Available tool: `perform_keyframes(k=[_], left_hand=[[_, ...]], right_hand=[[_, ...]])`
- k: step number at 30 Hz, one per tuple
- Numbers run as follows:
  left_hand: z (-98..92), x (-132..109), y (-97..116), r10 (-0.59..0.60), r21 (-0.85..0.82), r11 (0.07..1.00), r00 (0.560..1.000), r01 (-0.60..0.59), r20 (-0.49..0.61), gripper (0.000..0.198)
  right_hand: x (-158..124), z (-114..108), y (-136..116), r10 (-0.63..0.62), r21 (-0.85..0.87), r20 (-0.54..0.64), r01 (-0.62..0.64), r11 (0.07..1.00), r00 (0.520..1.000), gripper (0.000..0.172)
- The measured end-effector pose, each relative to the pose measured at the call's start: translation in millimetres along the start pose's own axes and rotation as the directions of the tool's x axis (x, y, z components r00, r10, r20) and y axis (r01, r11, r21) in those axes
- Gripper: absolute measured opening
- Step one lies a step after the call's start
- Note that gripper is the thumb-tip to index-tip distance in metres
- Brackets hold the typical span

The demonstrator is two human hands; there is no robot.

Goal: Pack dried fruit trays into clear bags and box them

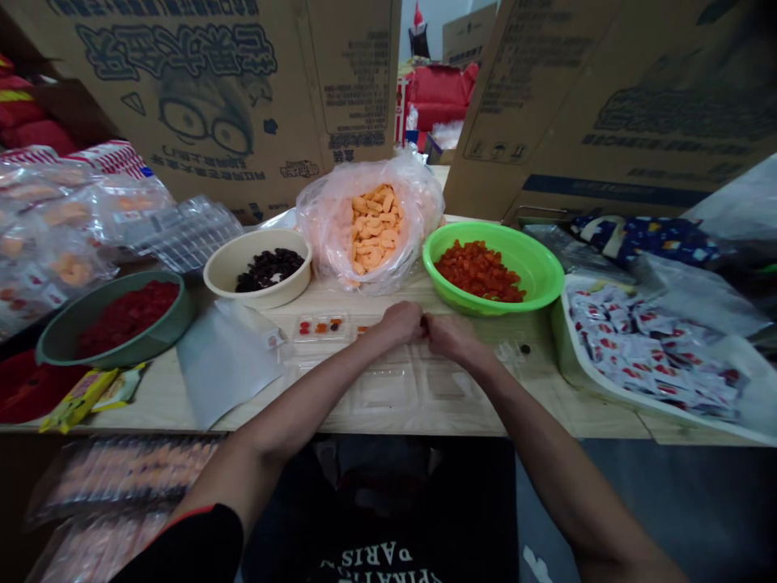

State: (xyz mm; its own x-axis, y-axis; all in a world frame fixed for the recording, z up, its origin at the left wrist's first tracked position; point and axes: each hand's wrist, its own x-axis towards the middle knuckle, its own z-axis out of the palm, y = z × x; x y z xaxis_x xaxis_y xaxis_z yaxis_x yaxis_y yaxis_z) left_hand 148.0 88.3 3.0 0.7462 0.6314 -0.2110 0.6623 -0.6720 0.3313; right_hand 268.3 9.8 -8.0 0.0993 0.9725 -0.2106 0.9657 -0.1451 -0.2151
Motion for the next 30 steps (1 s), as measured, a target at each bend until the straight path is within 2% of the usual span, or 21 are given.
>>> perform_keyframes(k=[4,7,12,15,19,23,30], left_hand=[[3.7,-0.9,-2.9,0.008,-0.008,1.0,1.0,-0.008,0.028,0.025],[4.8,-3.7,-4.4,-0.018,-0.006,1.0,1.0,0.018,0.025,0.027],[2.8,-6.5,-6.3,-0.013,-0.012,1.0,1.0,0.013,0.014,0.027],[-1.7,-5.3,-9.3,-0.004,-0.016,1.0,1.0,0.004,-0.02,0.03],[-7.6,0.8,-14.1,-0.011,0.006,1.0,0.996,0.011,-0.084,0.036],[-8.8,7.8,-13.1,-0.003,0.049,0.999,0.997,0.007,-0.071,0.031],[-2.2,10.2,-6.0,0.011,0.097,0.995,0.997,-0.003,-0.076,0.022]], right_hand=[[1.0,-3.0,-1.9,0.014,0.007,-0.004,-0.014,1.0,1.0,0.029],[-4.3,-8.3,8.2,0.067,0.02,-0.039,-0.066,0.998,0.997,0.021],[-20.1,-13.7,37.9,0.146,0.068,-0.15,-0.137,0.988,0.978,0.026],[-25.5,-10.9,45.4,0.114,0.042,-0.167,-0.109,0.993,0.979,0.025],[-26.5,-7.4,34.2,0.05,-0.074,-0.12,-0.06,0.996,0.992,0.03],[-19.6,-10.5,19.1,0.033,-0.17,-0.062,-0.043,0.985,0.998,0.033],[11.1,-15.9,13.6,0.064,-0.011,-0.116,-0.066,0.998,0.991,0.038]])
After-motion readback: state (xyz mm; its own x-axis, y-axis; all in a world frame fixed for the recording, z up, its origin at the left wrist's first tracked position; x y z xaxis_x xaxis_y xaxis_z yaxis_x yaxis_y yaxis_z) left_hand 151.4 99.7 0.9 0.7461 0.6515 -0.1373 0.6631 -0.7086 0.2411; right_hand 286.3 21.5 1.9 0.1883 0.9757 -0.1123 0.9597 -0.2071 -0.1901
